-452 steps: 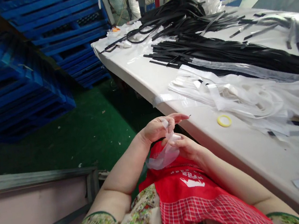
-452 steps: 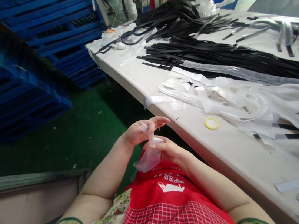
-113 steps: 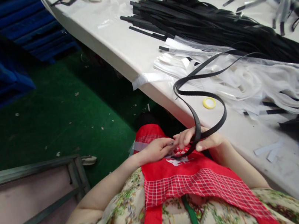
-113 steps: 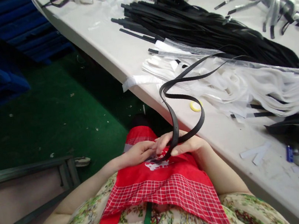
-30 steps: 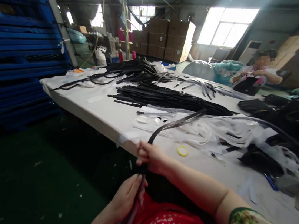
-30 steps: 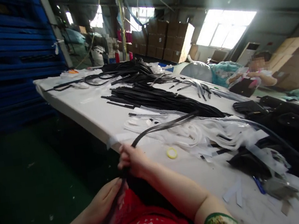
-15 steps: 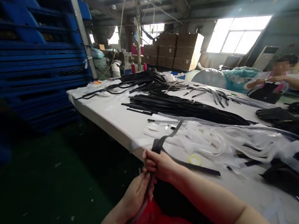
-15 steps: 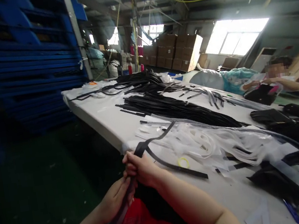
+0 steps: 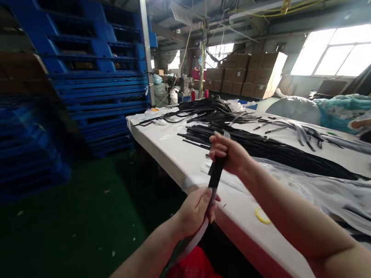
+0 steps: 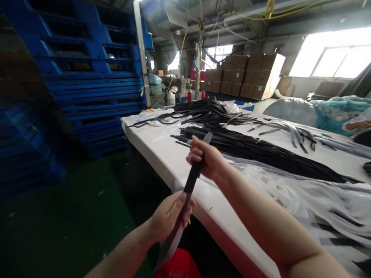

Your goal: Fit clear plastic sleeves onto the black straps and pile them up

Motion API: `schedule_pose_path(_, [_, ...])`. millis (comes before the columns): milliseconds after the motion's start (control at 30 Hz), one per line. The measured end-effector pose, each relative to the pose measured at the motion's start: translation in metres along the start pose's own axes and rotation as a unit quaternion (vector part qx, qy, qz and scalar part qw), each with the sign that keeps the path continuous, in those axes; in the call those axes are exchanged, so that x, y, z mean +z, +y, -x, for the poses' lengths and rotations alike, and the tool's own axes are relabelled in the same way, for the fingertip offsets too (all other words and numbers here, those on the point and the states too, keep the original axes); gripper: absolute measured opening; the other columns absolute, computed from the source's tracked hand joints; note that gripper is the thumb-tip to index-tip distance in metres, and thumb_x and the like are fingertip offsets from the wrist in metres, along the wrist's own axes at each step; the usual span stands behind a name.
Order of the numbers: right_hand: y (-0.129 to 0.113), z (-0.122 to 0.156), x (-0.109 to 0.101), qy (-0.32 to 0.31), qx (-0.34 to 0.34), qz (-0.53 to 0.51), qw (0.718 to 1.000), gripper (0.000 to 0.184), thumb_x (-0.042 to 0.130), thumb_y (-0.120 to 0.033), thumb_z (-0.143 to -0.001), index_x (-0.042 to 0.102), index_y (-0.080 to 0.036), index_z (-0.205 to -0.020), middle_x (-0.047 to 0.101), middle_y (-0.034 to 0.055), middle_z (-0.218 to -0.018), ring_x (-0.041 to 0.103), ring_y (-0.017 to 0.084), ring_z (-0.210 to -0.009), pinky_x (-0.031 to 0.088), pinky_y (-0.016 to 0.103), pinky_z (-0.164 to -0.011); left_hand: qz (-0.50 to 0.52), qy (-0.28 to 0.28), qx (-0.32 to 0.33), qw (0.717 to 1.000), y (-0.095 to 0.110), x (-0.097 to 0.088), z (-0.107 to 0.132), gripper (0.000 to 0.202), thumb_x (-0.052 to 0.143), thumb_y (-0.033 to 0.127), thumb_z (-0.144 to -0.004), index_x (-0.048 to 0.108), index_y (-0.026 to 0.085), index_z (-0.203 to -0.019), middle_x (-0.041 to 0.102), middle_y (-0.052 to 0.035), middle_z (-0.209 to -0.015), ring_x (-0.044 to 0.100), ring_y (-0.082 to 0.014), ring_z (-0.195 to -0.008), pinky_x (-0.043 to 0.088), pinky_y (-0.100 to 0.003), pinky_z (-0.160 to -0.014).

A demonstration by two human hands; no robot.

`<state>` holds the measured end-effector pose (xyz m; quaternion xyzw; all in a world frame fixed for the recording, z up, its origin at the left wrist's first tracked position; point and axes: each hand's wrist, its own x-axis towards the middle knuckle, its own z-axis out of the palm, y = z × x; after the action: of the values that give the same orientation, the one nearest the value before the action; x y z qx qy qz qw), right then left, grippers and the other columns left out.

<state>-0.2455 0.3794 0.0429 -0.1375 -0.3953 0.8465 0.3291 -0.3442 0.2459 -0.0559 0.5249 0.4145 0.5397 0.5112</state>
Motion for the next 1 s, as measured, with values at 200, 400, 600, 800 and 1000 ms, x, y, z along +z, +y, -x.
schedule_pose_path(200, [-0.056,-0.019,0.012,0.008,-0.042,0.033,0.999,0.024,0.062,-0.034,-0.092,0.051,-0.018,-0.077,0.027,-0.0124,-0.047,0.026,0.004,-0.037,0.047,0.017,-0.054,-0.018,0.0,0.045,0.999,0.023,-0.007,-0.01,0.053,0.042,0.065,-0.091,0.056,0.014,-0.092,0.051,0.0023,-0.057,0.051,-0.0114,-0.05,0.04,-0.025,-0.053])
schedule_pose_path(400, [-0.033,-0.006,0.042,-0.068,-0.084,0.138,0.985,0.034,0.069,-0.047,-0.084,0.056,-0.018,-0.075,0.026,-0.0111,-0.048,0.024,0.005,-0.042,0.042,0.019,-0.05,-0.033,-0.003,0.115,0.993,0.067,-0.011,-0.024,0.05,0.04,0.061,-0.093,0.057,0.014,-0.094,0.054,0.0018,-0.059,0.052,-0.012,-0.053,0.042,-0.026,-0.058])
schedule_pose_path(600, [-0.099,-0.004,0.065,-0.054,-0.161,0.149,0.974,0.031,0.071,-0.044,-0.083,0.056,-0.017,-0.076,0.024,-0.012,-0.048,0.019,0.005,-0.04,0.042,0.018,-0.05,-0.079,-0.011,0.071,0.994,0.034,0.0,-0.036,0.057,0.036,0.069,-0.09,0.055,0.015,-0.088,0.049,0.004,-0.052,0.046,-0.0107,-0.043,0.034,-0.024,-0.046])
schedule_pose_path(800, [-0.088,0.002,0.084,-0.14,-0.165,0.185,0.959,0.03,0.07,-0.045,-0.084,0.059,-0.017,-0.077,0.021,-0.0116,-0.049,0.018,0.005,-0.041,0.041,0.019,-0.05,-0.044,-0.006,0.157,0.987,0.072,-0.003,-0.056,0.058,0.036,0.07,-0.089,0.054,0.015,-0.089,0.052,0.0031,-0.053,0.049,-0.0114,-0.045,0.036,-0.024,-0.049])
schedule_pose_path(1000, [-0.082,0.007,0.098,-0.126,-0.14,0.246,0.951,0.031,0.072,-0.047,-0.08,0.063,-0.017,-0.079,0.047,-0.0042,-0.058,0.048,0.011,-0.055,0.051,0.026,-0.061,-0.053,0.009,0.242,0.969,0.121,-0.005,-0.064,0.057,0.039,0.069,-0.089,0.054,0.014,-0.086,0.052,0.0026,-0.055,0.05,-0.0109,-0.045,0.038,-0.024,-0.049])
